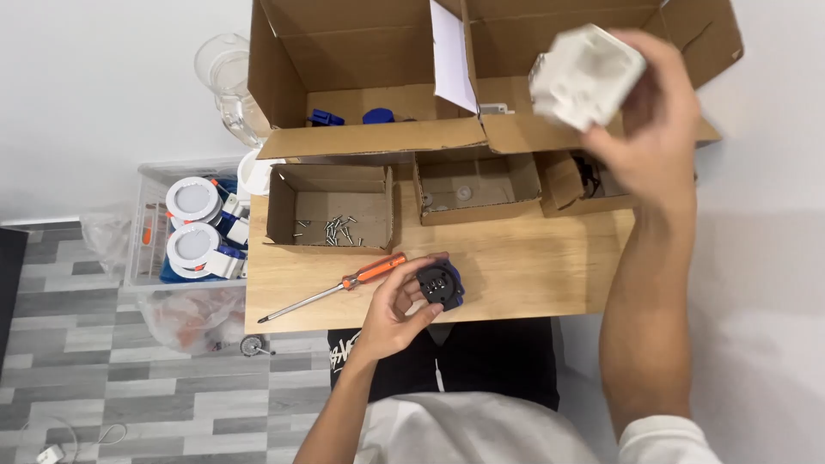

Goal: Picking electrical components and screws from boxes and assembling them using a screwdriver.

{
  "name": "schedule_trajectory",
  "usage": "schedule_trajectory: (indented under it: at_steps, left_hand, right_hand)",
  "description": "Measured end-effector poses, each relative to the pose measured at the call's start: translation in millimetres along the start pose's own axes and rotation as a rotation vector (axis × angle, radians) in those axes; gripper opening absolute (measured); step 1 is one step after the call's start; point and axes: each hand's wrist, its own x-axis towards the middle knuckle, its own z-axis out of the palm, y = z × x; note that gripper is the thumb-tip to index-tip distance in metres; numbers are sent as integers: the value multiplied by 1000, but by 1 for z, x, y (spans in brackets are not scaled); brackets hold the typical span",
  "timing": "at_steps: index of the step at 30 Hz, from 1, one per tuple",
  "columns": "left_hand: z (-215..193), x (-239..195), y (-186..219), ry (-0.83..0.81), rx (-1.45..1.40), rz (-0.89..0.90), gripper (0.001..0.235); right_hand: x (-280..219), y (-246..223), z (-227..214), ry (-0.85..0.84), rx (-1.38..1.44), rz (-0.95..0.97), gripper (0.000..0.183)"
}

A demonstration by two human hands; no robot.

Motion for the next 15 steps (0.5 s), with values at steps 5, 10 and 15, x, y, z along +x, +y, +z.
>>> schedule_trajectory:
  at_steps: [5,10,15]
  left_hand:
    - [-1,-7,-2,8,-35,-15,60]
    - [-4,-6,-7,68,-169,45,75]
    - [-20,-11,-2,39,-36,48,85]
  right_hand:
    - [-118,3,24,404,393,507,50]
    - [-211,46,38,176,396,470,120]
    - [-208,29,68,-83,311,530,93]
